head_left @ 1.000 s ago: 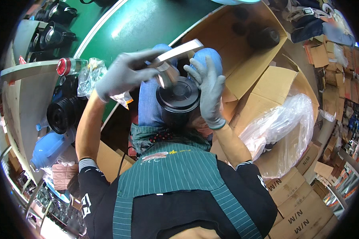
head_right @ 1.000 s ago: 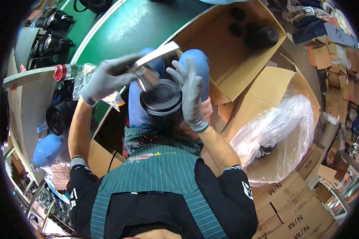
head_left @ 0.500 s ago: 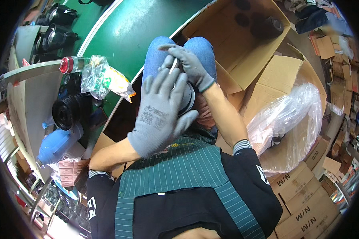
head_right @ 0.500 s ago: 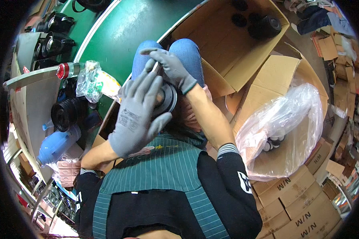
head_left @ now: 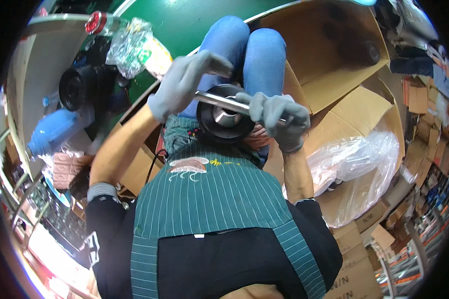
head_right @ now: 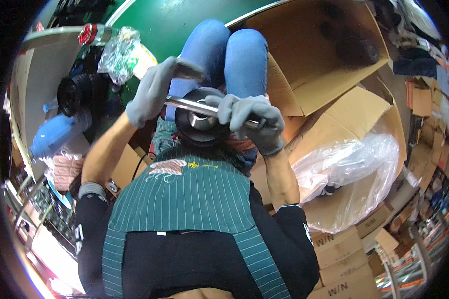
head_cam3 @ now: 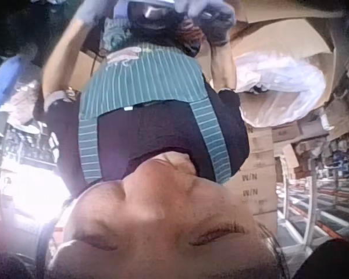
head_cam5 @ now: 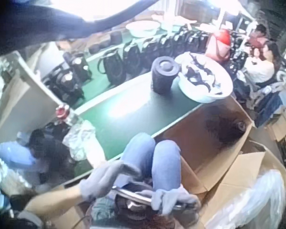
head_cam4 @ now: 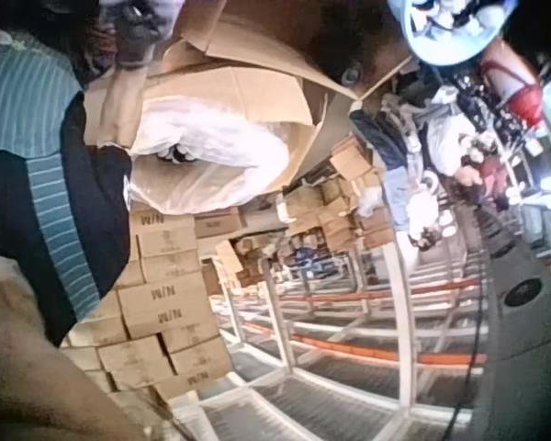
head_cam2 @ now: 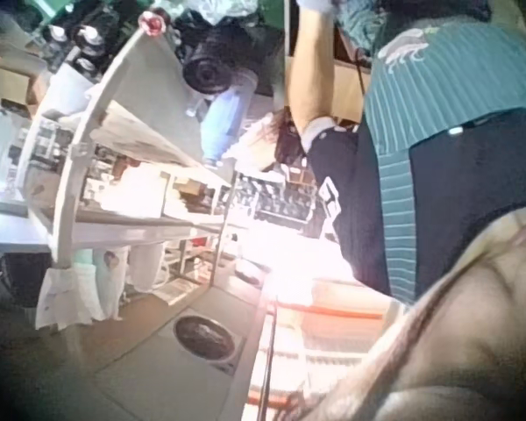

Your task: The person sits on the floor and repeatedly assembles black electric kettles by inserting a metal rod into the base, attaching a lid, and placing the finished unit on a nearby table. The process is repeated for multiple units.

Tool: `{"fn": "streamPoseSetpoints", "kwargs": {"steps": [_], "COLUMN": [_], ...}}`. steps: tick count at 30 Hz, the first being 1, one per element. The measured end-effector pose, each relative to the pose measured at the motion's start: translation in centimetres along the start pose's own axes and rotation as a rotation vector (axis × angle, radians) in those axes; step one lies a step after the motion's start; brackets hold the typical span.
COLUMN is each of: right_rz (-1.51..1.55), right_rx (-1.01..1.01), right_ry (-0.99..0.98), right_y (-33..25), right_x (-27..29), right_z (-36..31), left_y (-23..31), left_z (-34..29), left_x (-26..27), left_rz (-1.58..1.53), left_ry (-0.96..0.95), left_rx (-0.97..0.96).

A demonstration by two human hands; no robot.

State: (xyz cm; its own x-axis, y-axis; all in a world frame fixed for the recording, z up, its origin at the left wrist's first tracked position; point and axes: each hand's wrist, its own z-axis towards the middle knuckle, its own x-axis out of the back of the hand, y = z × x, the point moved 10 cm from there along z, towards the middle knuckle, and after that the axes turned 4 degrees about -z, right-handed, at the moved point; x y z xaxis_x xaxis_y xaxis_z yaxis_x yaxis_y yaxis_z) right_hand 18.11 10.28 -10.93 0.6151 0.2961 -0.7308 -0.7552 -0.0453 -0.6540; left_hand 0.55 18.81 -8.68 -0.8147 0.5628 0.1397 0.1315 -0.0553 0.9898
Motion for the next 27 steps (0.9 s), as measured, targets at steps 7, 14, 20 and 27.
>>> {"fn": "streamPoseSetpoints", "kwargs": {"steps": [7,14,20,27], "right_rz": [-0.961,-1.326,-1.242,-1.283], "right_rx": [0.020,-0.023,-0.468,-0.128], "right_ry": [-0.328,-0.993,-1.287,-1.002], "right_y": [-2.5,1.1,8.2,10.1], "right_x": [-6.2,-13.0,-14.1,-16.1], "right_z": [1.1,1.0,1.4,5.4], "left_y": [-4.0,-5.3,-5.9,-2.3], "left_z": [6.1,10.7,12.1,10.0], "left_x": [-4.4,-9.8,-15.4,-19.9], "left_rz": [-0.310,-0.044,-0.013,-0.477], "left_ry": [-0.441,-0.693,-0.737,-1.097], "left_rx": [0.188,0.029,-0.325,0.076]}}
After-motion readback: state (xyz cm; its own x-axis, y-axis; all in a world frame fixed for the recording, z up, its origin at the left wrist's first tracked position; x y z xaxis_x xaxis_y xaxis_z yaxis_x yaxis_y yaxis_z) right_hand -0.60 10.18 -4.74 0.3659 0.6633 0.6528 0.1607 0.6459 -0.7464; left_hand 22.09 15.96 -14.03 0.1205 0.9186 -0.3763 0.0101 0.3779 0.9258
